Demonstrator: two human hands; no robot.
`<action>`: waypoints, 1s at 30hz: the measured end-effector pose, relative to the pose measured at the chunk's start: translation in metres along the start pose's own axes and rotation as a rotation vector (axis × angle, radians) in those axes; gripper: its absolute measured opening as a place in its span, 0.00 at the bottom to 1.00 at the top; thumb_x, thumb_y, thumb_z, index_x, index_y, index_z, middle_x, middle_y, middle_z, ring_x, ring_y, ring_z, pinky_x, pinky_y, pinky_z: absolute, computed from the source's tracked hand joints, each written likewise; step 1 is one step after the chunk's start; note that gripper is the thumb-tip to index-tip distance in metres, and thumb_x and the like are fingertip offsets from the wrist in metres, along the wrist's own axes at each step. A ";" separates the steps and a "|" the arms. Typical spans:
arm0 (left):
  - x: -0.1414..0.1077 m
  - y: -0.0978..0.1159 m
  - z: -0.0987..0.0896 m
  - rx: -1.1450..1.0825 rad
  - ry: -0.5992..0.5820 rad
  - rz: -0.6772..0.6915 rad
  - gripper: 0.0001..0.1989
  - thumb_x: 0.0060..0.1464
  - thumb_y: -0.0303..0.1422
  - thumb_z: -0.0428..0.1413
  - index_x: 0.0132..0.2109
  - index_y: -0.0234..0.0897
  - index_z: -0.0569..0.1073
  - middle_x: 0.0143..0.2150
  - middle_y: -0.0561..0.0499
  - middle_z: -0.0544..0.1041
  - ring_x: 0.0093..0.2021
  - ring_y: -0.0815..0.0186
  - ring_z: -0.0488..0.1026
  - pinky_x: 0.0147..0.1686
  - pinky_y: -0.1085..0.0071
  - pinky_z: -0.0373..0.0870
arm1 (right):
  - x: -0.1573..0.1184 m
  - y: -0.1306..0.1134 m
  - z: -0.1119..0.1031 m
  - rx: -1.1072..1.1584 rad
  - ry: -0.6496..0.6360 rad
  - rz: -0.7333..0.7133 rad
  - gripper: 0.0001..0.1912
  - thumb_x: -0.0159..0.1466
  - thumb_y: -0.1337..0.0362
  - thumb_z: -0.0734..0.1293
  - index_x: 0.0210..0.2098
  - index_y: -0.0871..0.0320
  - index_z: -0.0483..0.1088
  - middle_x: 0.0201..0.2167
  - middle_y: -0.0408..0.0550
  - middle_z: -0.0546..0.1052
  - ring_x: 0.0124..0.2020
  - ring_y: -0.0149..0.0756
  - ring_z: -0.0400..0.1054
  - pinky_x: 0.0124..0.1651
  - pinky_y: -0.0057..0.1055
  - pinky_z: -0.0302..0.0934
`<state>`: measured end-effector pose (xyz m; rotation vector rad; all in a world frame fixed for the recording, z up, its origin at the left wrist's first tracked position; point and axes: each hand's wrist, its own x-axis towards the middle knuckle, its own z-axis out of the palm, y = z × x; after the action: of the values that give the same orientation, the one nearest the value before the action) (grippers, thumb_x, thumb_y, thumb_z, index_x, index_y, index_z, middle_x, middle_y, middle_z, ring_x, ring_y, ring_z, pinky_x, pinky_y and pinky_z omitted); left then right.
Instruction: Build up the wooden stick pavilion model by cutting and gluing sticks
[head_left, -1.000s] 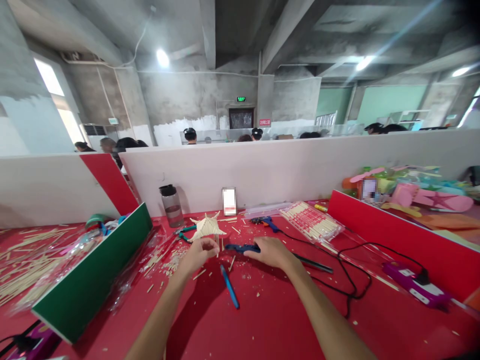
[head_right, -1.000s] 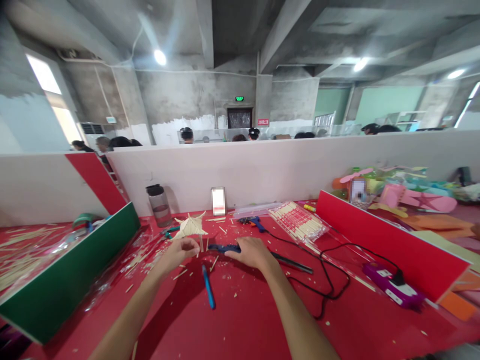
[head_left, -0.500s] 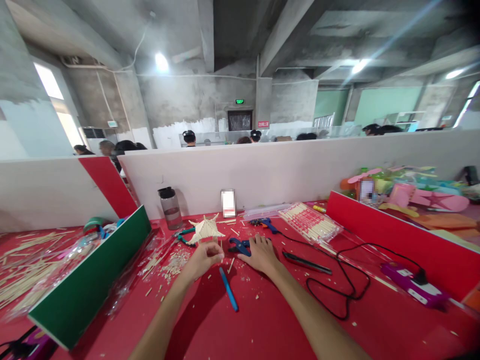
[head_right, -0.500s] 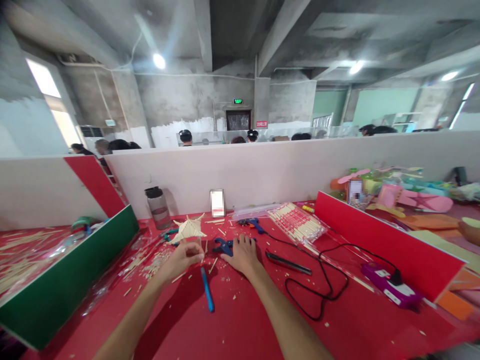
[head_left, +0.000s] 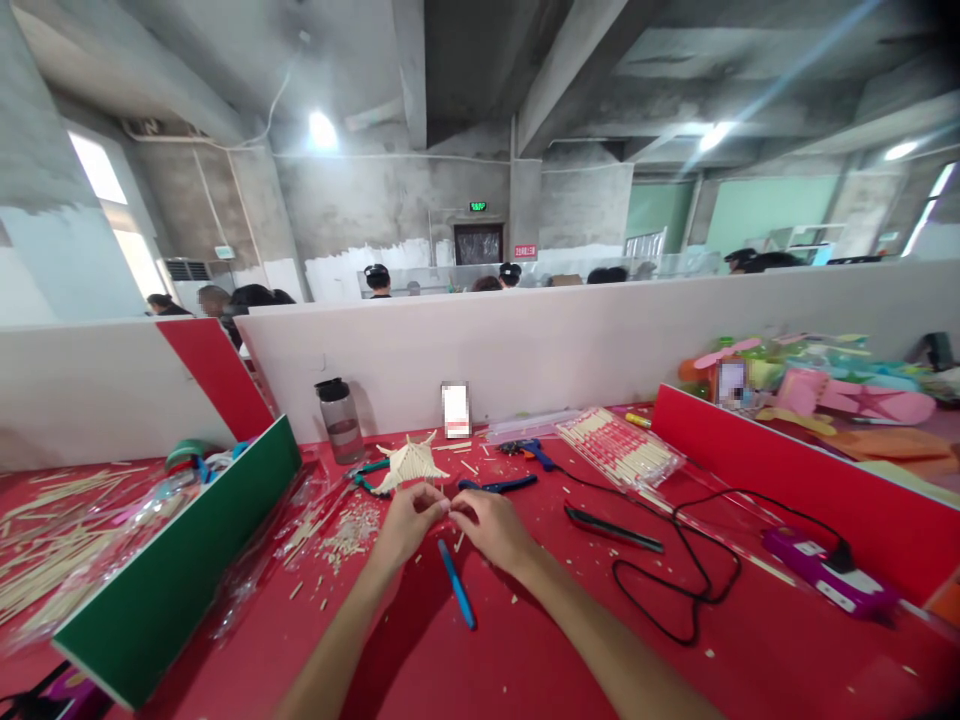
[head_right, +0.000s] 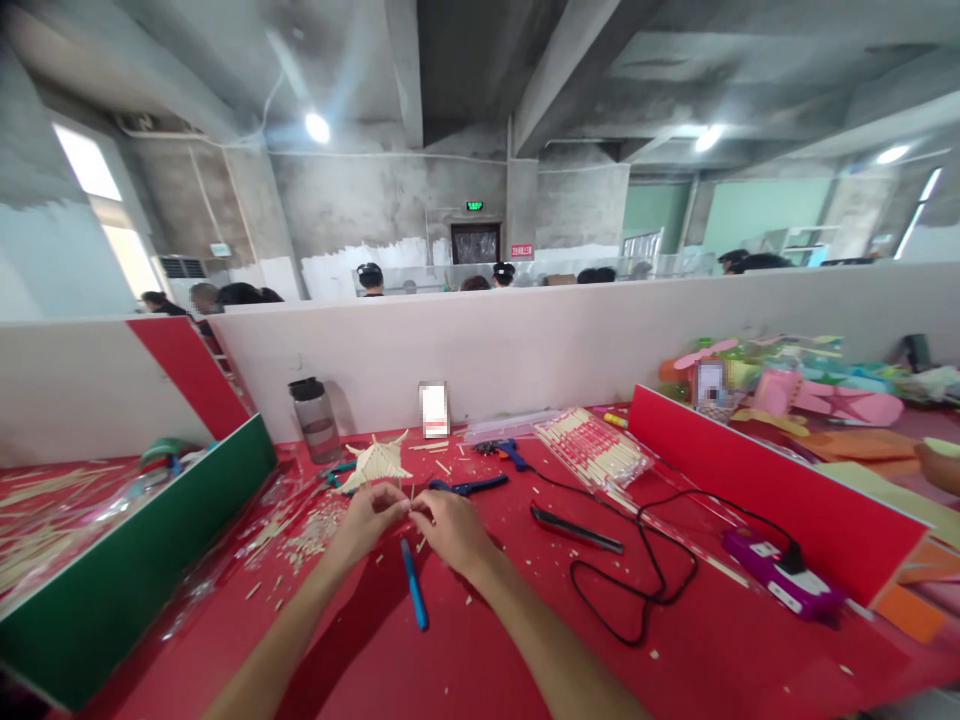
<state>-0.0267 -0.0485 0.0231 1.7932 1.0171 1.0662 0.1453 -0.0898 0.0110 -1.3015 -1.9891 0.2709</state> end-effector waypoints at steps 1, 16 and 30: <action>0.000 -0.002 0.001 -0.001 0.017 0.005 0.15 0.48 0.44 0.61 0.30 0.34 0.73 0.24 0.52 0.74 0.26 0.67 0.70 0.29 0.72 0.65 | 0.000 0.001 0.000 -0.002 0.004 -0.002 0.06 0.68 0.62 0.65 0.41 0.54 0.74 0.40 0.45 0.81 0.41 0.35 0.74 0.43 0.26 0.60; 0.002 -0.004 0.002 -0.143 -0.030 0.063 0.18 0.53 0.46 0.60 0.31 0.33 0.74 0.25 0.53 0.74 0.27 0.68 0.69 0.31 0.73 0.63 | 0.005 0.022 -0.002 0.169 0.224 -0.180 0.07 0.70 0.65 0.63 0.41 0.53 0.74 0.37 0.46 0.80 0.39 0.37 0.73 0.44 0.31 0.63; -0.005 0.002 0.007 -0.404 -0.088 -0.022 0.17 0.54 0.45 0.62 0.33 0.34 0.73 0.28 0.52 0.75 0.30 0.69 0.70 0.33 0.74 0.65 | 0.002 0.019 -0.012 0.186 0.243 -0.303 0.10 0.72 0.63 0.61 0.41 0.54 0.74 0.35 0.48 0.78 0.38 0.38 0.71 0.43 0.32 0.63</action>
<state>-0.0217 -0.0552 0.0217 1.4821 0.7070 1.0807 0.1666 -0.0815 0.0100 -0.8582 -1.8711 0.1406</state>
